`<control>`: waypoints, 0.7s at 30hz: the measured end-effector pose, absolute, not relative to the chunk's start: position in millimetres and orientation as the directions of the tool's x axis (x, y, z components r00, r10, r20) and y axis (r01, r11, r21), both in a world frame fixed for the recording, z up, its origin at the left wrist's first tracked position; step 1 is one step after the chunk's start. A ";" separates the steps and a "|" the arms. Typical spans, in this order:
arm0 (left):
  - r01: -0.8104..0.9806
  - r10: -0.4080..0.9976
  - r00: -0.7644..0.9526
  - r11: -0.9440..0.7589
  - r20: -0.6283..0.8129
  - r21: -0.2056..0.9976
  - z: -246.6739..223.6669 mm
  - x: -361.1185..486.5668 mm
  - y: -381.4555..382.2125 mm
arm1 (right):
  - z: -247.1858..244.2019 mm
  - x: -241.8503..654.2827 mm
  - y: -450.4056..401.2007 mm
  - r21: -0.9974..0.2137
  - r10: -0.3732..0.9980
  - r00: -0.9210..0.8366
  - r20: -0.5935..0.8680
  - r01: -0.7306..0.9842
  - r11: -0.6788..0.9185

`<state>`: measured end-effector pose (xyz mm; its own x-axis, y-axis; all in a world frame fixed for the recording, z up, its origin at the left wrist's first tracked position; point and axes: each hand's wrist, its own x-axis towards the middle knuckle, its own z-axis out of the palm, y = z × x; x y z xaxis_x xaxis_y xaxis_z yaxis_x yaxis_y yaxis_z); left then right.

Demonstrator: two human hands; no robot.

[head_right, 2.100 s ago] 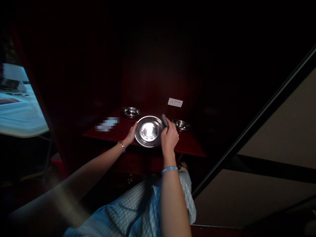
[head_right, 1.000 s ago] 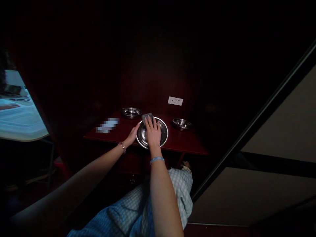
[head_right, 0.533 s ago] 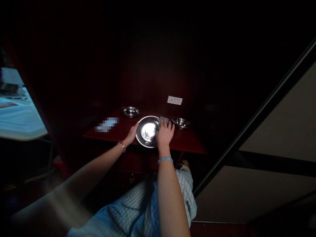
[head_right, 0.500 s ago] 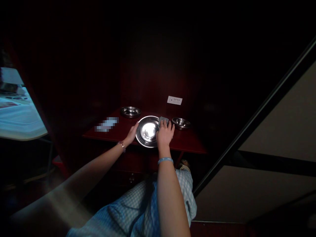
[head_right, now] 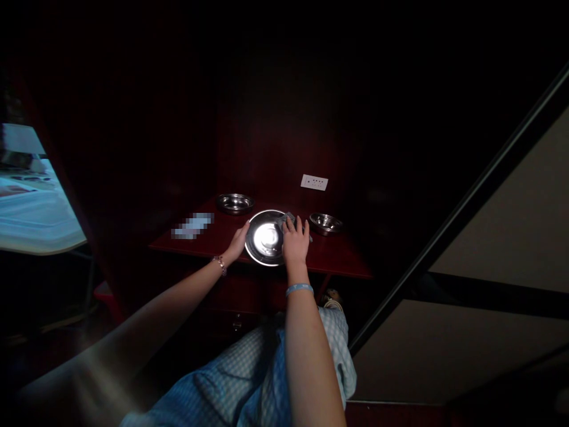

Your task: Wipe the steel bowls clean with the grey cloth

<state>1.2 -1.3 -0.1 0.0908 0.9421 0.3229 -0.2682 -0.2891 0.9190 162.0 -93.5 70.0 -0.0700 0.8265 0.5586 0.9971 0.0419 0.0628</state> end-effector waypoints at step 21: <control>-0.251 0.931 0.083 -0.326 0.355 0.911 -4.0 2.2 2.6 | 84.3 126.8 -123.2 -0.098 0.972 0.233 0.026 0.968 -0.230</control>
<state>2.2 2.6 -4.0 0.0828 0.9310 0.3554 -0.2514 -0.3256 0.9115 126.8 -123.2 84.3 0.2333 0.9721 0.0263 0.9683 -0.2297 -0.0978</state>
